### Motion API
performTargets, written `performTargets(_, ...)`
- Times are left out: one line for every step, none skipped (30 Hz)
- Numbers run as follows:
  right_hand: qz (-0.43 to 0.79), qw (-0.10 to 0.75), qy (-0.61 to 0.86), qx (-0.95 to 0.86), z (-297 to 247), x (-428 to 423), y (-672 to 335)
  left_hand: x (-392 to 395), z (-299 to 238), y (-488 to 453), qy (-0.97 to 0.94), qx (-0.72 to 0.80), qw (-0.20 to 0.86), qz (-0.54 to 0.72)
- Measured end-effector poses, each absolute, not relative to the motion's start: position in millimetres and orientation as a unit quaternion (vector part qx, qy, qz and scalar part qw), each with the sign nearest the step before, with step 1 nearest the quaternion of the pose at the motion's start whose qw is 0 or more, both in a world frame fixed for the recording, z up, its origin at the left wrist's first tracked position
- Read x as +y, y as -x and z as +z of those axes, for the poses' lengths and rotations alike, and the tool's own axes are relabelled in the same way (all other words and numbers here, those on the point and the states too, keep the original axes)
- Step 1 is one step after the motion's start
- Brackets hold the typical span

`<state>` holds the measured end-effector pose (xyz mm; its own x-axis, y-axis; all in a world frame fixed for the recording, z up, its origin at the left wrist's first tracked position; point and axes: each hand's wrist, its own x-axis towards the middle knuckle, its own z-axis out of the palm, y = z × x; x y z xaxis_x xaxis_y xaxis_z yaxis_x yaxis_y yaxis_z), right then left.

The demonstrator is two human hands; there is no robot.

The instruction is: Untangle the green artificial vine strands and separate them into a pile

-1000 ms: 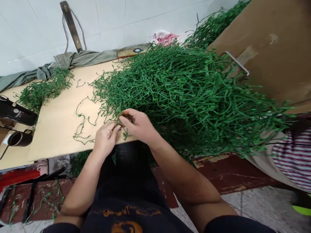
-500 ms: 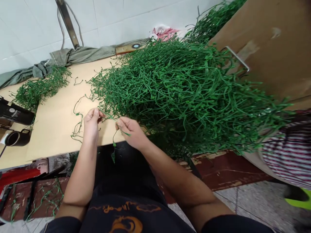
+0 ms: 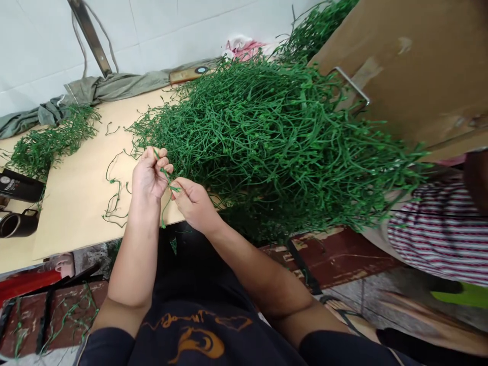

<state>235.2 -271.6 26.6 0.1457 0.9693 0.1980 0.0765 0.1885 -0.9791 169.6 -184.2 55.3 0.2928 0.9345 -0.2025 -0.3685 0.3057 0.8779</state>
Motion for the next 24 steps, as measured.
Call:
performTargets(0.392,0.568,0.505,-0.518,26,-272,-234,-181,53,-170,-0.381,0.376,0.711,0.456)
performTargets(0.389,0.569,0.51,-0.515,26,-273,-232,-176,51,-168,-0.392,0.375,0.704,0.458)
performTargets(0.383,0.569,0.514,-0.515,26,-276,-230,-168,50,-165,-0.399,0.378,0.694,0.465)
performTargets(0.377,0.568,0.514,-0.521,26,-280,-228,-159,50,-160,-0.398,0.386,0.68,0.48)
performTargets(0.374,0.559,0.507,-0.538,26,-285,-226,-149,51,-153,-0.394,0.394,0.662,0.502)
performTargets(0.374,0.547,0.496,-0.561,26,-291,-224,-139,55,-146,-0.365,0.412,0.644,0.532)
performTargets(0.378,0.534,0.483,-0.582,26,-296,-224,-129,59,-138,-0.321,0.426,0.623,0.573)
performTargets(0.387,0.523,0.474,-0.594,25,-300,-225,-122,64,-132,-0.308,0.424,0.609,0.595)
performTargets(0.4,0.525,0.469,-0.587,24,-302,-227,-116,69,-128,-0.308,0.415,0.6,0.611)
performTargets(0.421,0.537,0.471,-0.559,23,-301,-232,-112,73,-127,-0.322,0.405,0.593,0.617)
performTargets(0.446,0.559,0.472,-0.515,22,-299,-237,-110,75,-128,-0.356,0.398,0.587,0.609)
performTargets(0.473,0.583,0.467,-0.467,22,-295,-242,-108,74,-132,-0.397,0.397,0.577,0.593)
performTargets(0.499,0.6,0.456,-0.429,22,-292,-247,-106,72,-137,-0.447,0.406,0.559,0.568)
performTargets(0.517,0.614,0.441,-0.401,22,-288,-252,-103,69,-142,-0.498,0.421,0.535,0.537)
performTargets(0.531,0.622,0.428,-0.386,23,-286,-255,-100,65,-148,-0.539,0.439,0.51,0.506)
performTargets(0.54,0.624,0.418,-0.38,22,-285,-257,-97,60,-151,-0.568,0.455,0.484,0.486)
performTargets(0.546,0.625,0.413,-0.374,21,-286,-258,-94,57,-153,-0.588,0.466,0.457,0.478)
performTargets(0.553,0.625,0.413,-0.366,19,-287,-259,-94,55,-153,-0.602,0.472,0.425,0.483)
performTargets(0.556,0.627,0.416,-0.353,17,-290,-259,-96,55,-151,-0.613,0.471,0.392,0.499)
performTargets(0.556,0.631,0.42,-0.34,14,-292,-260,-101,56,-147,-0.619,0.463,0.361,0.522)
performTargets(0.553,0.637,0.425,-0.329,11,-294,-260,-111,58,-142,-0.627,0.452,0.333,0.54)
performTargets(0.547,0.643,0.429,-0.321,9,-295,-262,-124,60,-137,-0.64,0.437,0.319,0.545)
performTargets(0.541,0.647,0.433,-0.317,7,-296,-263,-140,61,-132,-0.644,0.419,0.34,0.542)
performTargets(0.537,0.649,0.436,-0.318,6,-296,-264,-158,61,-128,-0.657,0.408,0.372,0.513)
